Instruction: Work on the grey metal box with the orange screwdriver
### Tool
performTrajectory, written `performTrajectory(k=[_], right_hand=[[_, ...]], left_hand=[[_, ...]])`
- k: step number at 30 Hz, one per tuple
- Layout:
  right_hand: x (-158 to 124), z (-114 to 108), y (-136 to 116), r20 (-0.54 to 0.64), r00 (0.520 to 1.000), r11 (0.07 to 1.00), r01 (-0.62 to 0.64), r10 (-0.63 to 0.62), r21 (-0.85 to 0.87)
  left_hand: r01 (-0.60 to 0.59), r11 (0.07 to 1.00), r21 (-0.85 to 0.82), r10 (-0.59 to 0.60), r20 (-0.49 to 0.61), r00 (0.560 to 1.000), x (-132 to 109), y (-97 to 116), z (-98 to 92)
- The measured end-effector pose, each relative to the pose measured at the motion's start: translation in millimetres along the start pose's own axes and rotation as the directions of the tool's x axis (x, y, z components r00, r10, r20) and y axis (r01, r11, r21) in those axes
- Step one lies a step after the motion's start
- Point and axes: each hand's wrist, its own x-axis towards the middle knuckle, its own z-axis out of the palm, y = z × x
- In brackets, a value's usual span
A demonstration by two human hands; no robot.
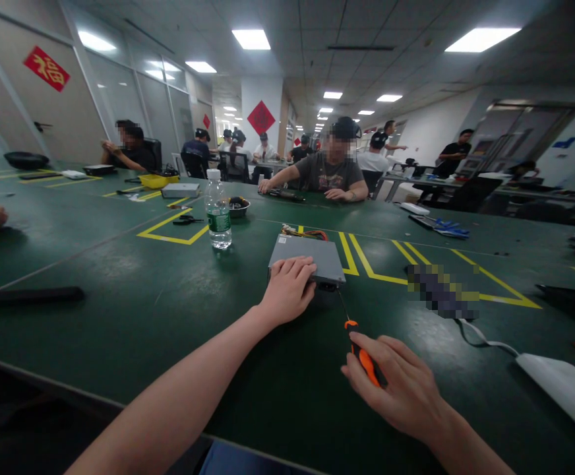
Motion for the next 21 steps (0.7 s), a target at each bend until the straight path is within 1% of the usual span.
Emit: performTrajectory(k=[2,4,6,10,14,19,21], right_hand=[[0,0,-2,0.033,0.997,0.997,0.069,-0.07,0.029],[0,0,-2,0.041,0.996,0.995,0.078,-0.081,0.062],[0,0,-2,0.037,0.998,0.997,0.04,-0.042,0.066],[0,0,-4,0.004,0.999,0.999,-0.045,0.045,0.013],[2,1,-9,-0.004,0.99,0.99,-0.139,0.14,0.021],[3,2,-21,0.083,0.963,0.966,-0.253,0.257,-0.063],[1,2,-25,0.093,0.944,0.948,-0.313,0.317,-0.056]], left_hand=[[0.002,1.0,-0.001,-0.002,-0.005,1.0,0,0,0.3],[0.0,1.0,0.0,0.0,-0.005,1.0,0,-1,0.5],[-0.006,1.0,0.005,0.006,-0.002,1.0,0,-1,0.6],[-0.014,1.0,0.01,0.014,0.001,1.0,0,-1,0.7],[-0.019,1.0,0.014,0.019,0.003,1.0,0,-1,0.4],[-0.007,1.0,0.01,0.007,0.01,1.0,2,-2,-0.5],[-0.007,1.0,0.006,0.007,0.012,1.0,2,-2,-0.8]])
